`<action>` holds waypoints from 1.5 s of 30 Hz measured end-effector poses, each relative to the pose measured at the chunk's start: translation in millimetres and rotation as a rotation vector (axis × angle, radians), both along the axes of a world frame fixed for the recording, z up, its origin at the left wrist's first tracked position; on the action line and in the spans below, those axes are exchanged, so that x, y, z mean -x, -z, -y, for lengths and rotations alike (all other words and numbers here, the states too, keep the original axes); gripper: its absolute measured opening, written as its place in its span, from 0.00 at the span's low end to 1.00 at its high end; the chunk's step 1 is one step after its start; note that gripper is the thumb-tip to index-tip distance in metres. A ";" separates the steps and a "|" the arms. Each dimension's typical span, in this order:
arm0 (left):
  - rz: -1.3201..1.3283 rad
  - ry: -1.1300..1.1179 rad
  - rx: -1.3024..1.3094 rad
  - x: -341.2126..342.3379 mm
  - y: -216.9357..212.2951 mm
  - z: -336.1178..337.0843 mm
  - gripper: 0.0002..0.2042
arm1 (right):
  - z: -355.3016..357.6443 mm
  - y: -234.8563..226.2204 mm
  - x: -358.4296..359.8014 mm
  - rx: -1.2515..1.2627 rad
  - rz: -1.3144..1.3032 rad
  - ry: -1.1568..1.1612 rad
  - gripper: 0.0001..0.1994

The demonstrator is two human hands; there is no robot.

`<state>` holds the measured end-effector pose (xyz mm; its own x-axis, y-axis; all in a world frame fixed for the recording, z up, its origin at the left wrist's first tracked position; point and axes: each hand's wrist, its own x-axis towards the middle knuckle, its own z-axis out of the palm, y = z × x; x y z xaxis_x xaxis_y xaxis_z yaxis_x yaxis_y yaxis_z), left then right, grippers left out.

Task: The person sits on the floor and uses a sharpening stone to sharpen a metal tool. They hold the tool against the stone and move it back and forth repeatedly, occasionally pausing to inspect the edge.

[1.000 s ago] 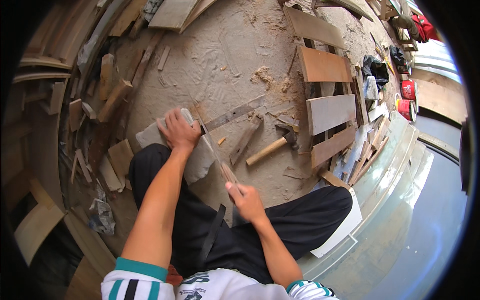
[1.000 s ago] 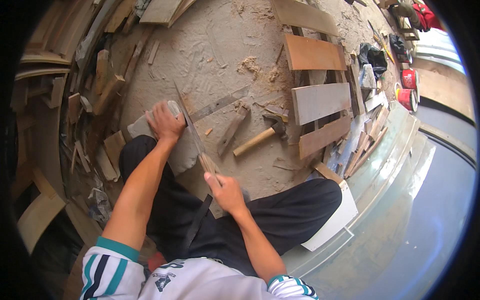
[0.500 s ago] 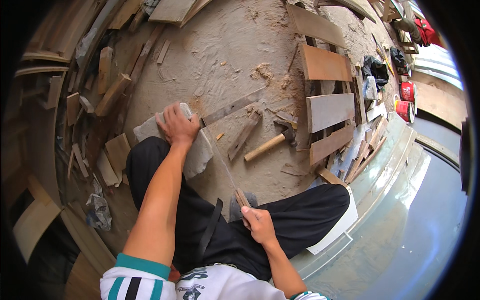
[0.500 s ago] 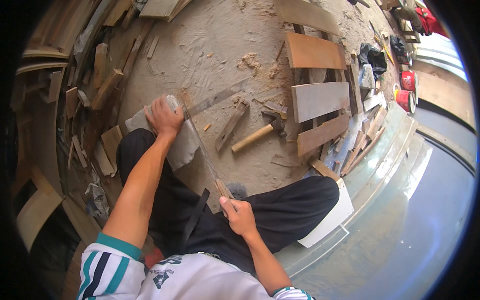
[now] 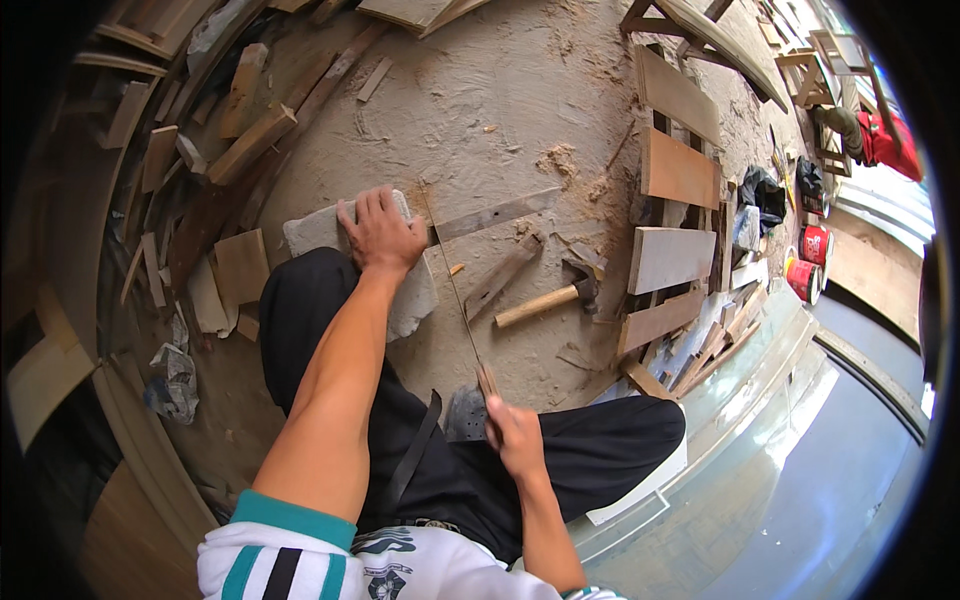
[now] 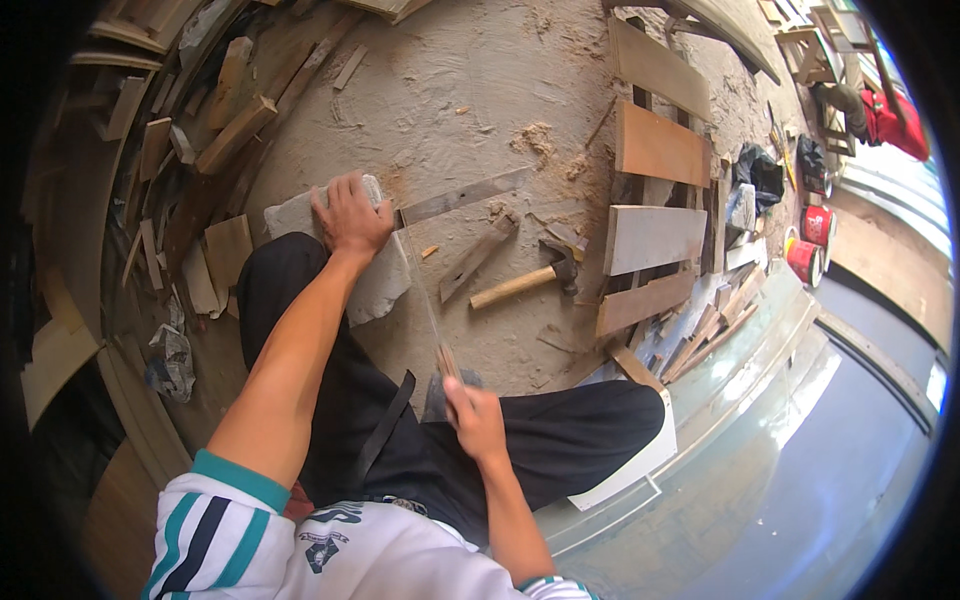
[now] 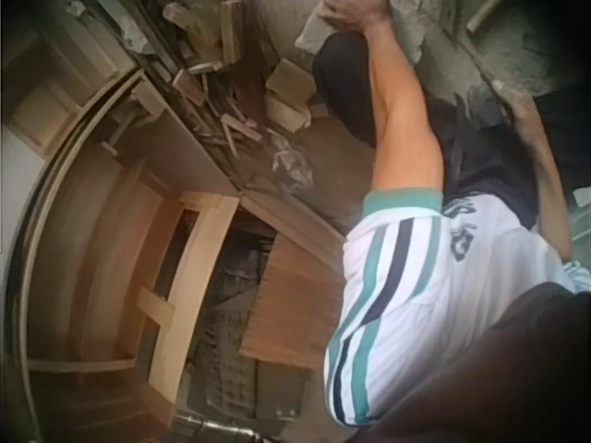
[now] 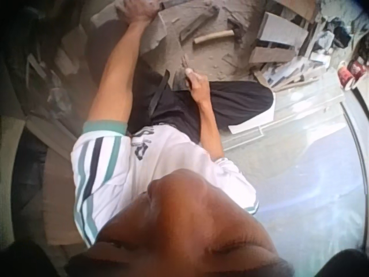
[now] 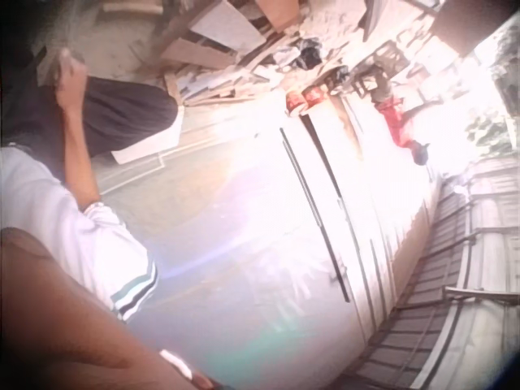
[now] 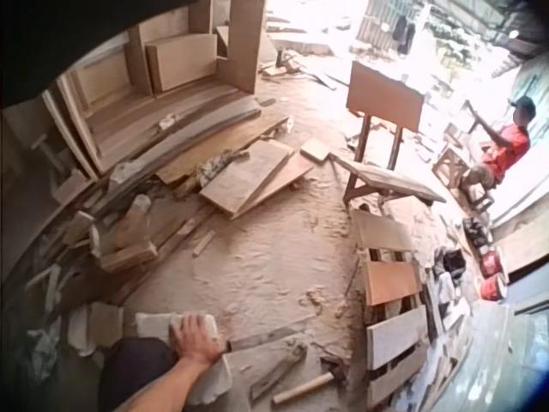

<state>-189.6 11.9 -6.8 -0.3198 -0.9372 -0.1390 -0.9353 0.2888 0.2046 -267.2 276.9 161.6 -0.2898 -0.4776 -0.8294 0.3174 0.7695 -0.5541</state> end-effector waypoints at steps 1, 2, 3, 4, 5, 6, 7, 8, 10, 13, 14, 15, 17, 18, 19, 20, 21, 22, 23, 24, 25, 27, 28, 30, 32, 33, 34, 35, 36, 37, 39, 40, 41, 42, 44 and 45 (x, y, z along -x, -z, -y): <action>-0.004 0.010 0.002 4.7 0.4 -1.0 0.28 | 14.1 13.3 3.9 0.028 -0.016 0.009 0.28; -0.016 0.017 -0.002 8.1 -0.2 -1.8 0.28 | 33.2 35.5 5.8 0.057 -0.032 0.018 0.28; -0.017 0.015 -0.007 7.2 -0.2 -2.8 0.28 | 42.6 49.3 6.7 0.086 -0.038 0.019 0.28; -0.019 0.013 -0.008 5.7 -0.8 -0.3 0.28 | 41.5 46.7 6.1 0.083 -0.046 0.006 0.28; -0.018 0.005 -0.013 5.1 0.0 0.5 0.28 | 34.6 39.1 3.7 0.080 -0.054 -0.006 0.28; -0.016 0.000 -0.017 4.0 1.4 1.0 0.29 | 26.4 30.6 -0.3 0.077 -0.061 -0.015 0.28; -0.010 -0.007 -0.027 0.2 2.2 0.1 0.29 | 10.9 17.3 -3.5 0.043 -0.039 -0.009 0.28; -0.004 -0.009 -0.026 -3.7 2.5 -1.0 0.29 | -9.5 0.0 -5.3 0.003 -0.018 -0.001 0.28; -0.001 -0.006 -0.014 -2.3 2.8 0.9 0.29 | -16.9 -7.1 -4.2 -0.026 0.002 0.011 0.28; 0.018 0.015 0.000 2.8 1.1 -0.4 0.29 | 14.3 26.8 5.0 0.052 -0.030 -0.001 0.28; 0.001 0.008 -0.013 6.1 1.2 -2.8 0.29 | 32.4 45.2 6.3 0.114 -0.068 -0.020 0.28; -0.011 -0.004 -0.027 4.4 4.7 -5.0 0.29 | 36.4 51.3 3.6 0.102 -0.052 -0.007 0.28; -0.036 -0.005 -0.029 10.7 4.4 0.7 0.29 | 45.4 57.4 4.3 0.087 -0.028 0.030 0.27; -0.026 -0.014 -0.026 4.5 2.3 -0.7 0.28 | 38.3 45.0 1.9 0.110 -0.067 -0.006 0.27; -0.022 -0.021 -0.017 1.7 -0.2 1.3 0.28 | 20.8 29.3 0.1 0.090 -0.070 -0.022 0.27; -0.023 -0.016 0.001 -0.3 -0.7 2.1 0.28 | -3.7 11.7 -4.7 0.066 -0.077 -0.031 0.27; -0.027 -0.010 0.017 0.4 0.2 0.3 0.28 | -14.7 -0.4 -6.3 0.039 -0.085 -0.038 0.27; -0.030 -0.004 0.033 0.6 1.3 -0.9 0.28 | -15.4 -1.4 -5.2 0.033 -0.091 -0.053 0.28; 0.004 0.003 0.031 0.8 3.5 0.9 0.28 | -11.9 -0.6 -2.6 0.027 -0.095 -0.069 0.28; 0.040 0.011 0.024 -0.2 7.1 1.1 0.28 | -7.6 0.6 -0.1 0.017 -0.097 -0.085 0.28; 0.069 0.026 0.016 2.5 9.4 -1.7 0.29 | 13.7 19.2 4.8 0.072 -0.124 -0.094 0.28; 0.032 0.016 -0.007 7.2 8.1 -0.9 0.29 | 34.4 45.7 8.6 0.130 -0.134 -0.085 0.27; 0.015 0.008 -0.018 10.1 7.2 0.0 0.29 | 35.0 49.1 8.6 0.129 -0.112 -0.064 0.27; 0.027 0.007 -0.012 7.3 8.8 0.8 0.29 | 18.0 41.3 5.0 0.126 -0.138 -0.084 0.28; 0.044 -0.002 -0.009 -5.4 7.7 0.4 0.29 | -11.0 -2.3 -0.5 0.036 -0.070 -0.084 0.28; 0.036 0.000 -0.003 -3.3 6.8 0.2 0.29 | -16.8 -4.9 0.5 0.032 -0.056 -0.077 0.28; 0.029 0.001 0.005 -3.0 6.1 0.9 0.28 | -20.6 -5.9 1.1 0.029 -0.040 -0.072 0.28; 0.033 -0.001 0.024 -5.2 8.2 1.8 0.28 | -22.0 -5.0 0.9 0.027 -0.024 -0.068 0.28; 0.028 0.008 0.044 -2.3 11.7 -0.2 0.28 | -4.1 14.6 2.1 0.040 -0.082 -0.068 0.29; 0.020 0.019 0.066 2.7 13.5 -1.8 0.28 | 23.9 41.2 8.6 0.099 -0.072 -0.060 0.29; 0.015 0.023 0.007 9.2 7.9 -2.6 0.28 | 40.9 60.7 13.6 0.150 -0.072 -0.047 0.29; 0.020 0.027 -0.020 10.1 5.0 -1.6 0.28 | 41.5 62.4 12.5 0.146 -0.076 -0.044 0.29; 0.013 0.030 -0.011 13.5 5.7 -2.0 0.28 | 41.2 63.5 12.5 0.142 -0.080 -0.037 0.29; 0.027 0.017 0.001 4.8 7.7 -0.3 0.28 | 29.7 49.6 7.7 0.111 -0.102 -0.096 0.29; 0.026 0.004 0.021 -4.5 10.3 3.1 0.28 | -3.4 9.8 1.6 0.063 -0.078 -0.092 0.29; 0.014 0.007 0.029 -2.6 10.1 0.2 0.28 | -10.1 5.1 1.6 0.065 -0.087 -0.086 0.29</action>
<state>-187.0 11.7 -16.9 -0.3243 -0.9387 -0.1168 -0.9360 0.3006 0.1830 -268.9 287.0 156.5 -0.3151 -0.5561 -0.7691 0.2000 0.7532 -0.6266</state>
